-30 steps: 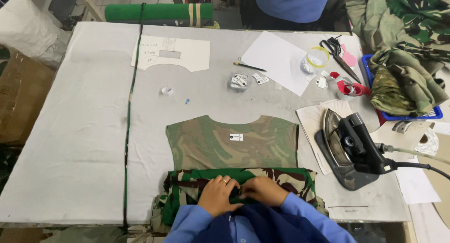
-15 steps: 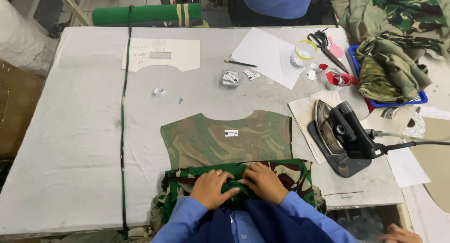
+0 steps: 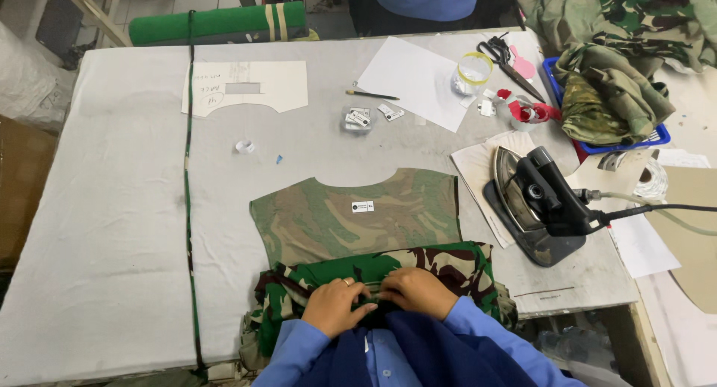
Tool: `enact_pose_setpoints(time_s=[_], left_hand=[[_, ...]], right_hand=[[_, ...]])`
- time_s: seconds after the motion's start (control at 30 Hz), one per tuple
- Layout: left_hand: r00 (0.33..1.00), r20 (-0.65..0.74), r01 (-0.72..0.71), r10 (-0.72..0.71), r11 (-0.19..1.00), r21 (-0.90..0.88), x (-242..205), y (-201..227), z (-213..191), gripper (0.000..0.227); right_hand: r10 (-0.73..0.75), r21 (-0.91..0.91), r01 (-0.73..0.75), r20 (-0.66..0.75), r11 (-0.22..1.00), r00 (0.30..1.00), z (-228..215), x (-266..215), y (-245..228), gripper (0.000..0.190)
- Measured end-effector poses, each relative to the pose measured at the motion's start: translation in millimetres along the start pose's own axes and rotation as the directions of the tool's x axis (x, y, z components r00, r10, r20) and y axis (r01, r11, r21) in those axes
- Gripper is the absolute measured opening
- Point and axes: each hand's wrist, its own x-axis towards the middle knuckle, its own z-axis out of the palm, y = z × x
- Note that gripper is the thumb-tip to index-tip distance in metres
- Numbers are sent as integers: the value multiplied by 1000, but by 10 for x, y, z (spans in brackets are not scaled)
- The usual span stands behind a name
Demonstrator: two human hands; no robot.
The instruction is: The person irons a camouflage-patterned t-shirt on a white table. They briefly move the shirt to the floor to retrieve another item before returning to the table. The person then places a small white label on the shirt's collar area and uses the iron to press it into place.
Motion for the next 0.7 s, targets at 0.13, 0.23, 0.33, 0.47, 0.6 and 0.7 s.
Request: enact_pose_setpoints(time_s=[0.13,0.23,0.33,0.47,0.6,0.7], left_hand=[[998,-47,-28,29,999,20,18,-43,88,22],[999,-42,9,-9,1000,-13,24,-58,106,19],[996,-66,54,-54,999,-3,15,-26,107,17],[975,-143,175,-171,984,21,8,-16,142,29],[933,-226,182,-281,908,-377,195,213,-118,49],[917,-385,-97,-107,874,-476,543,330,11,32]], right_hand=[[-35,14,35,-46,999,998,71,-50,21,9],[61,23,-59,-87,998,994,152,-59,41,11],[84,-8,-85,-103,996,991,211,-62,35,10],[154,22,-153,-169,988,974,128,-74,-95,26],[263,408,-97,-373,908,890,-396,84,-753,32],[299,730,112,-408,674,862,-524,317,-1237,20]])
